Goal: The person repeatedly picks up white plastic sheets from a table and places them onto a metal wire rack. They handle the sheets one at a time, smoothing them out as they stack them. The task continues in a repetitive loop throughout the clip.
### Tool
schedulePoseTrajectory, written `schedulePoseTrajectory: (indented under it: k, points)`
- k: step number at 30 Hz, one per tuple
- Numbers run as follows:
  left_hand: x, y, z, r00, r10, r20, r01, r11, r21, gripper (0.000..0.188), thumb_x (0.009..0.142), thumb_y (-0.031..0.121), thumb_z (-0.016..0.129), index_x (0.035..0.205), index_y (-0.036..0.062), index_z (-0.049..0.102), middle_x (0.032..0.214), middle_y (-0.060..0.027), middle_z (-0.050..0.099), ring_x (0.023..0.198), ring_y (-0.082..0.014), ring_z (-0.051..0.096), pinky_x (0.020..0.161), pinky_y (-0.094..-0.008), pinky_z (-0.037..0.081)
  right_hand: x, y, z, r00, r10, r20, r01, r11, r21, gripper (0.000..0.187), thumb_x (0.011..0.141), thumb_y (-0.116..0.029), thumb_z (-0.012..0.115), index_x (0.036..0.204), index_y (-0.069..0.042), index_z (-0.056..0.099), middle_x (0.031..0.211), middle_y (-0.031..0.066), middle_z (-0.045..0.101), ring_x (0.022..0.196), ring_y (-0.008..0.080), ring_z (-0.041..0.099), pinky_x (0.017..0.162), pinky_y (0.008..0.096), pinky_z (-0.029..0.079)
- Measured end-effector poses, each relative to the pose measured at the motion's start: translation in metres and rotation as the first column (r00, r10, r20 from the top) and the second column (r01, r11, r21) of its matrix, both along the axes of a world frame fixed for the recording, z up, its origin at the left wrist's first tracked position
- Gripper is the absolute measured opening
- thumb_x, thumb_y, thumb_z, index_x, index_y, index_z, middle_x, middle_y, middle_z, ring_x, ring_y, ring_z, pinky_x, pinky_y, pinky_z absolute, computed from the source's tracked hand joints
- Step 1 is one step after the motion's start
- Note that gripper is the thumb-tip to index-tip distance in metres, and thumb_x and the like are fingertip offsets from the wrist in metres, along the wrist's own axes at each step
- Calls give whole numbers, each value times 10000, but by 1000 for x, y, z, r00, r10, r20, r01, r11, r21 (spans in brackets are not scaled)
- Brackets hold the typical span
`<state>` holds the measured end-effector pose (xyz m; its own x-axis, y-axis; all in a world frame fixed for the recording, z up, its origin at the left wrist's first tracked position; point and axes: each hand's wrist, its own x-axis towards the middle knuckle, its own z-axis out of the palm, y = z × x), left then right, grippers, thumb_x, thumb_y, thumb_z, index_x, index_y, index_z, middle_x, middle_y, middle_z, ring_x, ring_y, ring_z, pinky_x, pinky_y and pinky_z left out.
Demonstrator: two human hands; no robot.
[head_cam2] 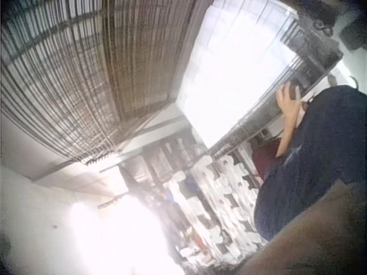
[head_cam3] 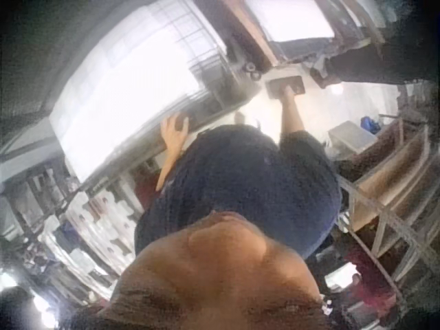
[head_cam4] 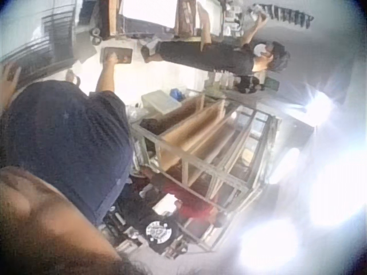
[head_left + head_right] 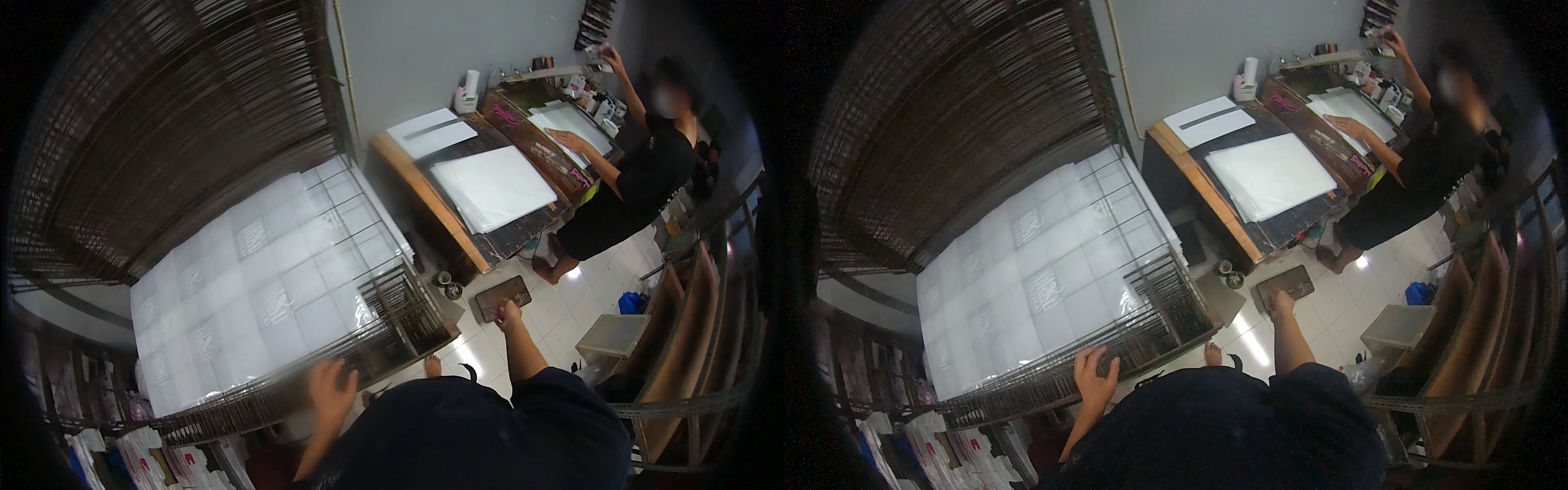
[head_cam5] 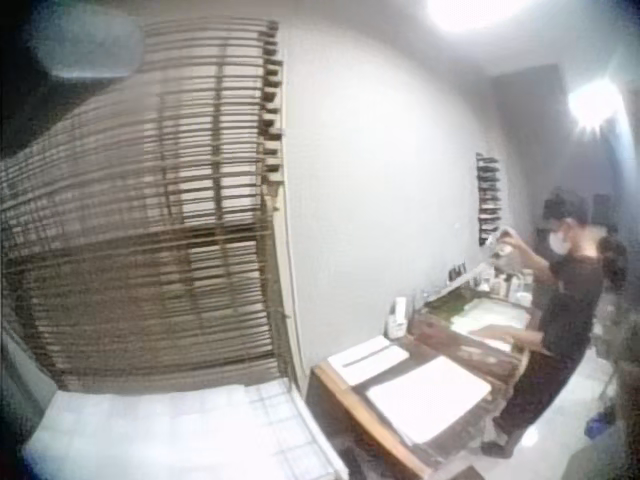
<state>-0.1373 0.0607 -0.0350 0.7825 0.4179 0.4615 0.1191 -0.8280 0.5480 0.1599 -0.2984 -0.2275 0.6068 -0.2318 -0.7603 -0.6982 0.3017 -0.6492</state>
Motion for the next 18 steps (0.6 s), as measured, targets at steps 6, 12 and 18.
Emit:
schedulePoseTrajectory:
  k: [6,12,18]
  points:
    - [49,-53,4,994,-91,-52,87,992,-88,313,691,134,741,968,36,632,923,-118,547,816,-262,562,691,-338,468,52,-22,-17,993,-105,47,96,981,167,151,834,-264,543,851,-114,549,623,44,511,507,170,480,459,329,369]
    - [62,-90,14,995,0,-102,-18,986,-168,316,676,145,753,957,62,637,920,-126,553,831,-281,562,721,-352,463,134,-30,26,921,-272,278,176,929,325,617,858,-636,344,1155,-110,470,1081,127,547,909,256,528,729,399,419]
    - [55,-92,16,998,35,-57,-38,997,-67,282,722,97,723,979,47,619,882,-98,537,707,-185,529,593,-289,452,196,-41,59,789,-500,358,199,758,621,914,737,-799,325,1292,-73,352,1319,172,408,1196,346,412,959,503,341]
